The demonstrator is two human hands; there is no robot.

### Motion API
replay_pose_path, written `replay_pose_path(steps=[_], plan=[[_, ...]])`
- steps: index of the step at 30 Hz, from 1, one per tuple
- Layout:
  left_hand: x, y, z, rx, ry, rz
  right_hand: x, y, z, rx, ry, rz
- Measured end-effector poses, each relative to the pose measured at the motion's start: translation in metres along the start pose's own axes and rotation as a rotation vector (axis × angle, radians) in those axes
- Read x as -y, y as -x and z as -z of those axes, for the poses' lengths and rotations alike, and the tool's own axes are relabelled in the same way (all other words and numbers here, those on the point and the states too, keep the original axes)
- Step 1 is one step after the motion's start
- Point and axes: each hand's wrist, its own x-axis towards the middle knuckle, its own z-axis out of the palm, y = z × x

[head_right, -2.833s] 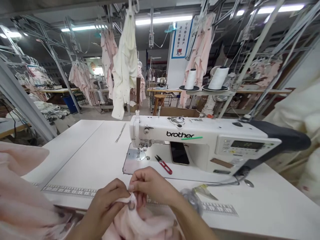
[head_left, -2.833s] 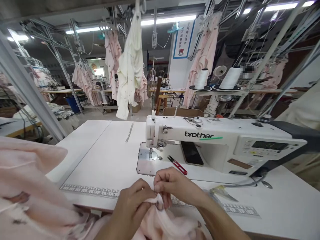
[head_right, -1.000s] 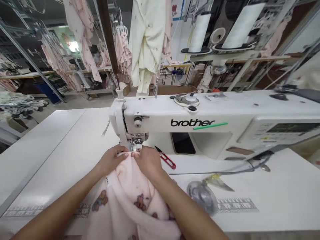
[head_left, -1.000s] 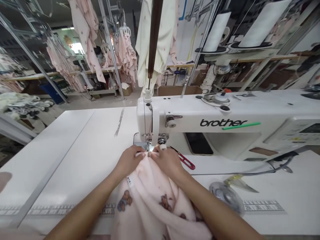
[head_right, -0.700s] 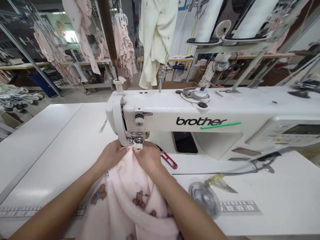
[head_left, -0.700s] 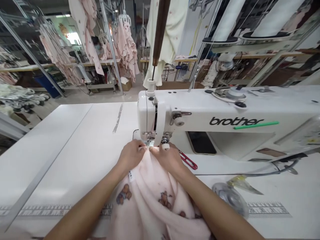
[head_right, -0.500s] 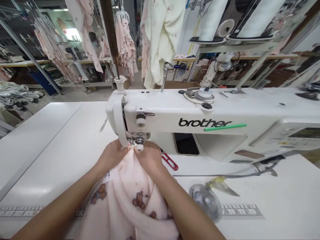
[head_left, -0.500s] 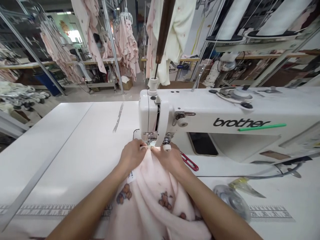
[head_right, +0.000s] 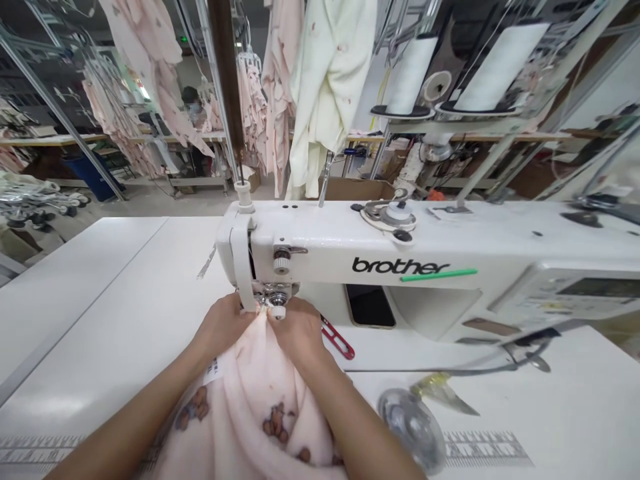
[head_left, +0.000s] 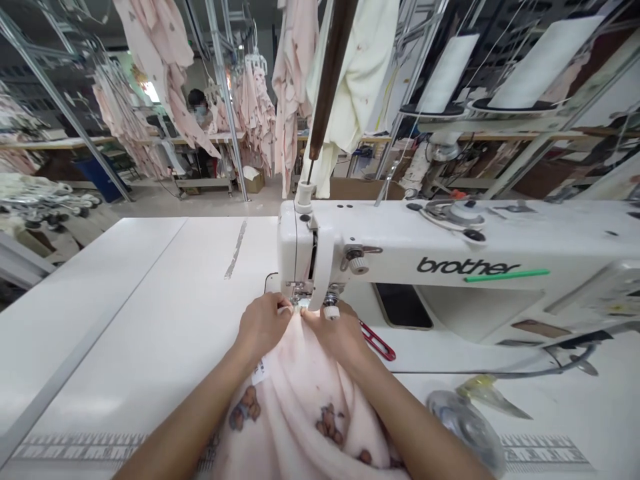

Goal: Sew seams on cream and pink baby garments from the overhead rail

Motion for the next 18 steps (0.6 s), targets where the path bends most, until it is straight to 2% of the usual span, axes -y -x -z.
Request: replay_pose_path(steps=[11,18], plan=[[0.0021,-0.002,0.0033,0.0,0.044,-0.056,0.0014,0.0009,0.0028,0.03,0.012,-0.025],[0.0075,-0.0068,-0.0026,-0.007,0.052,-0.04,0.0059,0.0045,0.0093,0.015,-0.034,0.047]])
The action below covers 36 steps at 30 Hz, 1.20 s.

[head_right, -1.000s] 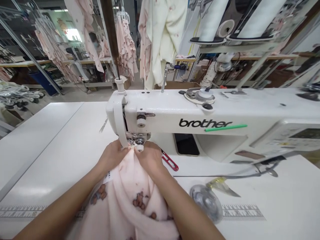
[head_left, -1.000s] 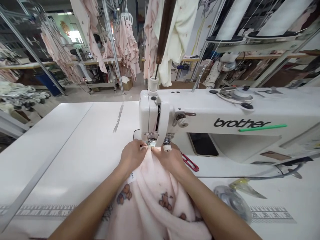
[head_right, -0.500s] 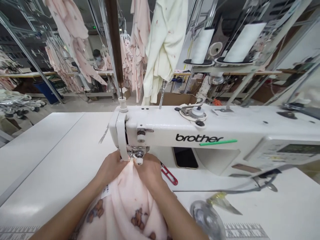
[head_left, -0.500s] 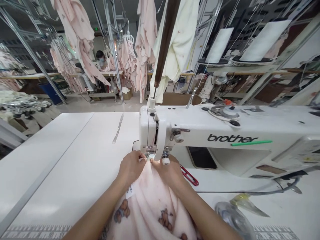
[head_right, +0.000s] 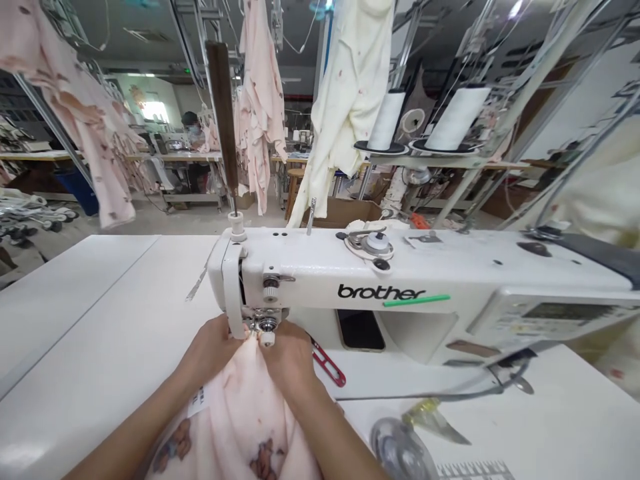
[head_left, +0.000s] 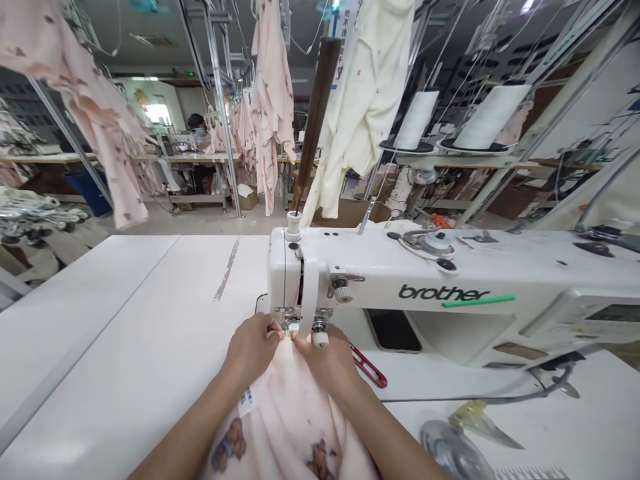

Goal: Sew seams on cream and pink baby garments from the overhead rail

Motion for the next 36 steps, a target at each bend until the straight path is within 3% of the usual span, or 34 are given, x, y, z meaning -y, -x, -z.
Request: replay_pose_path(steps=[12,36], plan=[[-0.0024,0.0025,0.0016,-0.016,0.012,0.002,0.0006,-0.0002,0.0001,-0.008,-0.003,0.046],[-0.004,-0.0004,-0.0049,-0.098,-0.122,-0.017,-0.0004,-0.0052,-0.0065,-0.03,0.088,-0.005]])
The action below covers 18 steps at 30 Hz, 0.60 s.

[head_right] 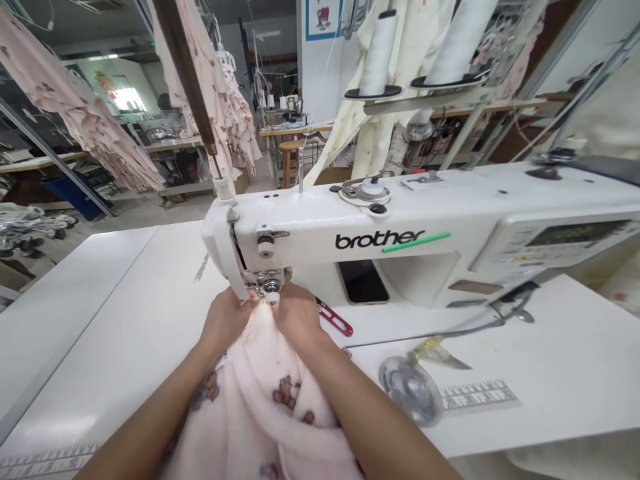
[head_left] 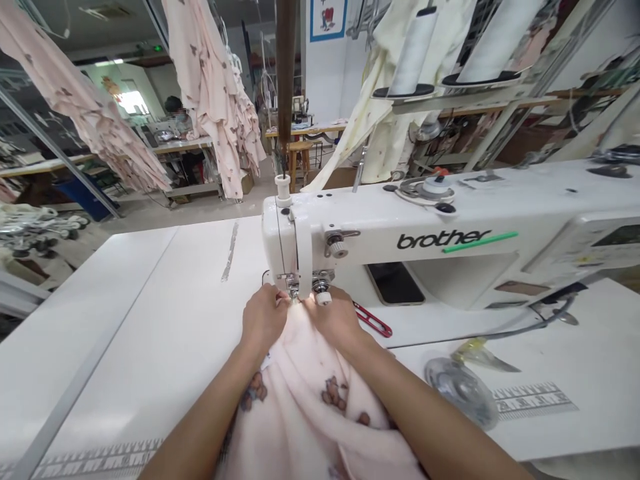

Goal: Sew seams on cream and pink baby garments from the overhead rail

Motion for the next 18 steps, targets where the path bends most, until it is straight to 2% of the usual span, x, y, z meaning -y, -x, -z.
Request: replay_pose_path(steps=[9,18], plan=[[-0.002,0.001,0.0,-0.029,-0.026,0.019,-0.006,-0.003,-0.012,-0.03,0.073,0.018],[-0.003,0.002,0.0,-0.022,-0.023,0.018,-0.006,-0.002,-0.012,-0.026,0.075,0.008]])
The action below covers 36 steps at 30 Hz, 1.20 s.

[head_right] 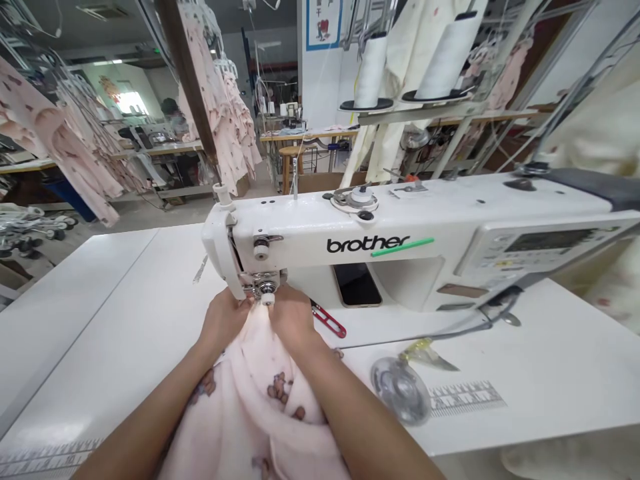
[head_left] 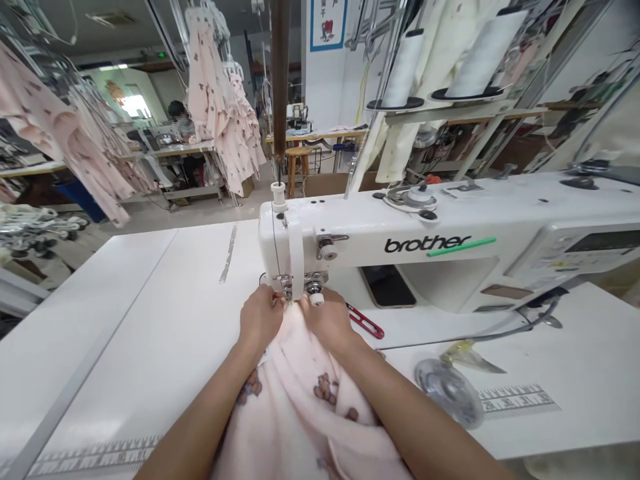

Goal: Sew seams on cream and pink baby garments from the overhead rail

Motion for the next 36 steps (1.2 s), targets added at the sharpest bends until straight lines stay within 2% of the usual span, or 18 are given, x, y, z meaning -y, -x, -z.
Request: replay_pose_path(steps=[15,20,25,32,36], plan=[[0.002,0.0,0.002,-0.001,0.064,-0.024,0.005,0.0,0.006,0.01,-0.038,-0.014],[0.005,-0.002,0.008,0.059,0.137,-0.089,0.003,0.0,0.004,0.012,-0.068,-0.03],[0.006,-0.006,0.009,0.077,0.148,-0.077,-0.004,-0.001,0.005,0.021,-0.161,0.016],[0.006,-0.008,0.009,0.076,0.141,-0.057,-0.014,0.006,0.021,0.063,-0.356,0.147],[0.008,-0.009,0.009,0.084,0.15,-0.064,-0.016,0.007,0.022,0.071,-0.382,0.126]])
